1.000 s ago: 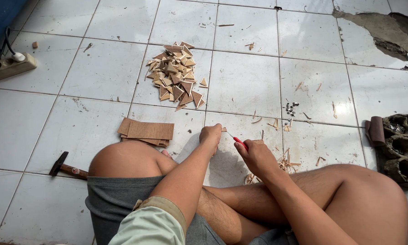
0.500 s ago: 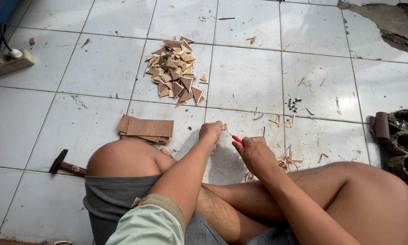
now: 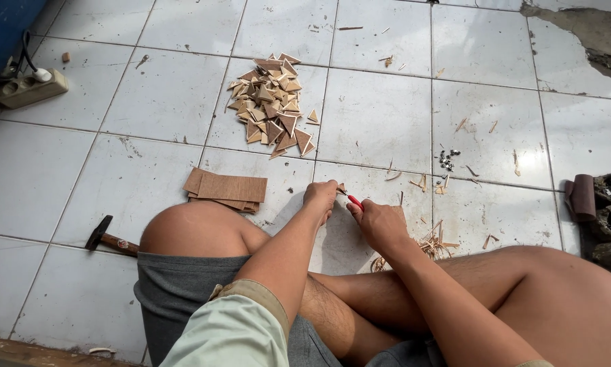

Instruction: Carving small pieces of wood into specific shapes using a utility knife.

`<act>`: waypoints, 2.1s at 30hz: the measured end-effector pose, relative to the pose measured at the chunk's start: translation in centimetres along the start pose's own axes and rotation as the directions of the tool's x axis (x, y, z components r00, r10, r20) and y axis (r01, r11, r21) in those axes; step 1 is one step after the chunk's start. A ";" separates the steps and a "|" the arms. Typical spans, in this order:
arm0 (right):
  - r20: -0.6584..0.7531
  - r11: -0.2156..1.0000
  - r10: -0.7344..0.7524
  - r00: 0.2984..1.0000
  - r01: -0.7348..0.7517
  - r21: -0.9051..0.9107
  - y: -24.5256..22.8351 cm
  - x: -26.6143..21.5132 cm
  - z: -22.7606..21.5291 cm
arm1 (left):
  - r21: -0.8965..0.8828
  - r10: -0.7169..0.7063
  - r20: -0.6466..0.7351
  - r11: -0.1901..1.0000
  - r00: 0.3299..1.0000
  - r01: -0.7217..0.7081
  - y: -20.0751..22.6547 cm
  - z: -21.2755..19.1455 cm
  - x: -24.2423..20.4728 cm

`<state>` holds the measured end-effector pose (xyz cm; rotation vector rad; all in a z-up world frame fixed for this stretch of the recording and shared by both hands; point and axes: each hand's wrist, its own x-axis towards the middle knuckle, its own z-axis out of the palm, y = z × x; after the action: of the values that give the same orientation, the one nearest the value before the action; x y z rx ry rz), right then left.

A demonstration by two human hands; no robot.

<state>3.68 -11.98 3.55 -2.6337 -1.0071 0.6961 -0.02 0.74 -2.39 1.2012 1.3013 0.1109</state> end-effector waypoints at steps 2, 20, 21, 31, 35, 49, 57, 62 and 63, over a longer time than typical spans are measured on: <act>-0.019 1.000 -0.003 1.000 0.003 0.008 0.2 -0.1 0.4 | -0.002 -0.005 -0.014 1.000 1.000 0.005 -0.2 0.1 -0.2; 0.000 0.999 0.040 0.999 -0.039 -0.027 -0.8 -0.3 -0.3 | 0.147 0.024 -0.011 0.989 1.000 -0.022 -0.9 0.6 1.4; 0.004 0.998 0.048 0.999 -0.048 -0.043 -0.8 0.1 -0.1 | 0.135 0.015 -0.016 0.991 1.000 -0.013 -0.6 0.5 0.8; 0.043 0.988 0.141 0.989 -0.138 -0.076 -1.7 -0.4 -0.8 | 0.088 0.084 0.017 0.992 0.996 -0.085 -0.8 0.6 -1.6; 0.012 0.975 0.194 0.981 -0.194 0.108 -0.8 -0.8 0.4 | 0.060 0.204 -0.047 0.978 0.978 -0.201 -0.5 0.7 -2.8; -0.015 0.744 0.363 0.932 -0.280 0.607 0.0 -4.3 1.8 | -0.293 -0.007 -0.257 0.953 0.966 -0.071 5.8 0.2 -19.4; 0.012 0.533 0.389 0.921 -0.235 0.813 -0.7 -4.7 -0.4 | -0.345 -0.052 -0.245 0.938 0.968 -0.036 6.6 0.5 -22.9; 0.043 0.379 0.389 0.920 -0.203 0.903 -1.2 -5.2 -1.1 | -0.348 -0.010 -0.259 0.934 0.966 -0.083 5.0 1.0 -20.0; 0.052 0.347 0.385 0.922 -0.197 0.917 -1.5 -5.3 -1.2 | -0.348 0.021 -0.258 0.931 0.966 -0.113 4.5 1.0 -19.2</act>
<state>-0.03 -14.58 6.95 -1.7644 0.0441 0.7598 -3.46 -10.48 13.46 0.9344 1.3851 0.5458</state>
